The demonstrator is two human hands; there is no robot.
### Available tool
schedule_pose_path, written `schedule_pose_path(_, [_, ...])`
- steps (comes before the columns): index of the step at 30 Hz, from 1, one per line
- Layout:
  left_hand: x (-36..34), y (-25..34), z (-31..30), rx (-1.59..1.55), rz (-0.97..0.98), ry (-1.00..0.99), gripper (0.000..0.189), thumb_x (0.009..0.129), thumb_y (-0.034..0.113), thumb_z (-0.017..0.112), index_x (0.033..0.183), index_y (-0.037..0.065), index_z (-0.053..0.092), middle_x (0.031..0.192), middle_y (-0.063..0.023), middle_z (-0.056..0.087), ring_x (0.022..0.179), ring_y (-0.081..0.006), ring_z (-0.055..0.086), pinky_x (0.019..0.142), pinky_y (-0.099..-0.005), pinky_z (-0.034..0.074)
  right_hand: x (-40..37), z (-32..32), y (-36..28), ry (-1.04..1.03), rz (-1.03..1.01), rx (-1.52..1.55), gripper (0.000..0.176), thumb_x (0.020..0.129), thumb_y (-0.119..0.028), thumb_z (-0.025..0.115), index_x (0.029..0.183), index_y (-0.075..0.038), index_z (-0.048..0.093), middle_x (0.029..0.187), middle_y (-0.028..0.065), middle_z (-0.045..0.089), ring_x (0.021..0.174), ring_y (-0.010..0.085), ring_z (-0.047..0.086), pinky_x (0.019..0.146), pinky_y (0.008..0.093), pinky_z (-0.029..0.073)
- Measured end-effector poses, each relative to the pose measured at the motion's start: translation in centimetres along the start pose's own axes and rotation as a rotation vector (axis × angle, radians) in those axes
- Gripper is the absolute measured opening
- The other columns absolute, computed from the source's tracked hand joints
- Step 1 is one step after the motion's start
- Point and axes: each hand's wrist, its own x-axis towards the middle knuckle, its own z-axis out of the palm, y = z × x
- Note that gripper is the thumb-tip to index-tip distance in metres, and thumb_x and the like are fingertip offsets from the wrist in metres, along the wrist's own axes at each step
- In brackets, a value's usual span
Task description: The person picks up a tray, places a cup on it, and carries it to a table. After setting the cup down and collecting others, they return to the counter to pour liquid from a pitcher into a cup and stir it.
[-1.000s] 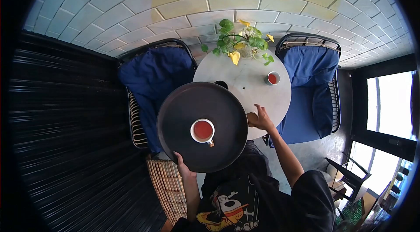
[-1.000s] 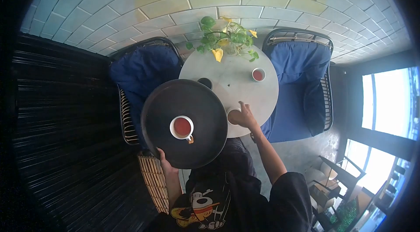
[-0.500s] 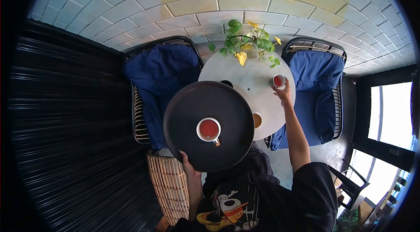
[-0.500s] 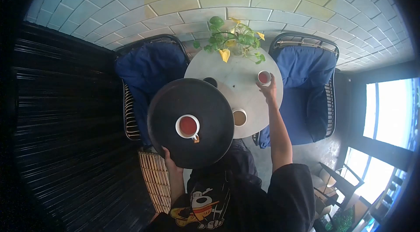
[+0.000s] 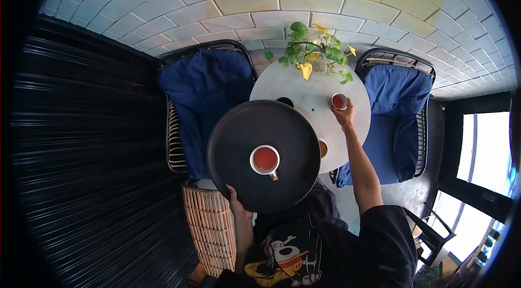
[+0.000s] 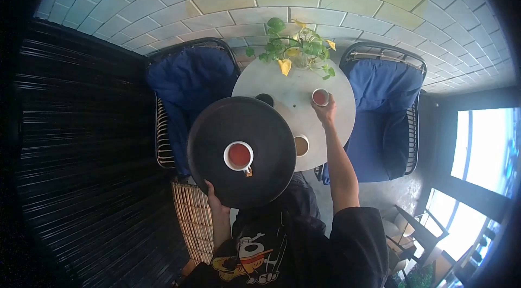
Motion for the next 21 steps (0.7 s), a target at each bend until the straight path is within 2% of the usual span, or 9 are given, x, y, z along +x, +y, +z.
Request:
schedule_pose_path(1, [-0.1, 0.0, 0.1, 0.000, 0.001, 0.002, 0.067, 0.090, 0.047, 0.052, 0.137, 0.003, 0.033, 0.136, -0.0156, 0.043, 0.121, -0.0322, 0.046, 0.099, -0.0477, 0.041, 0.0, 0.0, -0.4, -0.038, 0.118, 0.029, 0.050, 0.060, -0.014, 0.082, 0.103, -0.002, 0.058, 0.092, 0.0119, 0.065, 0.083, 0.0213, 0.064, 0.070, 0.0329, 0.052])
schedule_pose_path(3, [-0.8, 0.3, 0.8, 0.017, -0.013, 0.059, 0.067, 0.090, 0.047, 0.052, 0.136, 0.003, 0.034, 0.135, -0.0160, 0.044, 0.121, -0.0322, 0.047, 0.099, -0.0481, 0.041, -0.1, 0.3, -0.7, -0.019, 0.103, 0.006, 0.050, 0.060, -0.014, 0.082, 0.102, -0.002, 0.058, 0.093, 0.0120, 0.066, 0.084, 0.0219, 0.064, 0.071, 0.0334, 0.052])
schedule_pose_path(13, [-0.8, 0.3, 0.9, 0.021, 0.016, 0.077, 0.066, 0.090, 0.047, 0.052, 0.135, 0.002, 0.036, 0.135, -0.0168, 0.044, 0.121, -0.0322, 0.047, 0.099, -0.0477, 0.042, 0.2, 0.3, -0.7, -0.025, 0.081, -0.034, 0.049, 0.060, -0.013, 0.081, 0.102, -0.002, 0.058, 0.093, 0.0122, 0.066, 0.083, 0.0216, 0.064, 0.074, 0.0343, 0.051])
schedule_pose_path(17, [-0.9, 0.4, 0.8, 0.020, 0.040, 0.059, 0.065, 0.090, 0.047, 0.051, 0.135, 0.002, 0.036, 0.135, -0.0167, 0.044, 0.121, -0.0322, 0.047, 0.100, -0.0476, 0.041, 0.4, 0.0, -0.6, -0.008, 0.046, -0.024, 0.049, 0.060, -0.013, 0.081, 0.102, -0.002, 0.059, 0.092, 0.0113, 0.066, 0.080, 0.0202, 0.064, 0.071, 0.0336, 0.052])
schedule_pose_path(19, [-1.1, 0.5, 1.1, 0.024, 0.041, 0.057, 0.065, 0.091, 0.047, 0.051, 0.135, 0.002, 0.036, 0.135, -0.0167, 0.044, 0.121, -0.0322, 0.047, 0.100, -0.0476, 0.041, 0.6, -0.4, -0.3, -0.067, 0.167, 0.010, 0.053, 0.059, -0.016, 0.080, 0.106, -0.003, 0.058, 0.100, 0.0130, 0.065, 0.093, 0.0244, 0.063, 0.080, 0.0369, 0.050])
schedule_pose_path(21, [-1.5, 0.7, 1.3, 0.032, 0.025, 0.115, 0.066, 0.090, 0.047, 0.052, 0.136, 0.002, 0.035, 0.135, -0.0165, 0.044, 0.121, -0.0324, 0.047, 0.100, -0.0480, 0.041, 0.9, -0.5, 0.3, -0.046, 0.186, 0.020, 0.053, 0.059, -0.017, 0.081, 0.106, -0.004, 0.058, 0.100, 0.0129, 0.065, 0.093, 0.0242, 0.063, 0.080, 0.0368, 0.050])
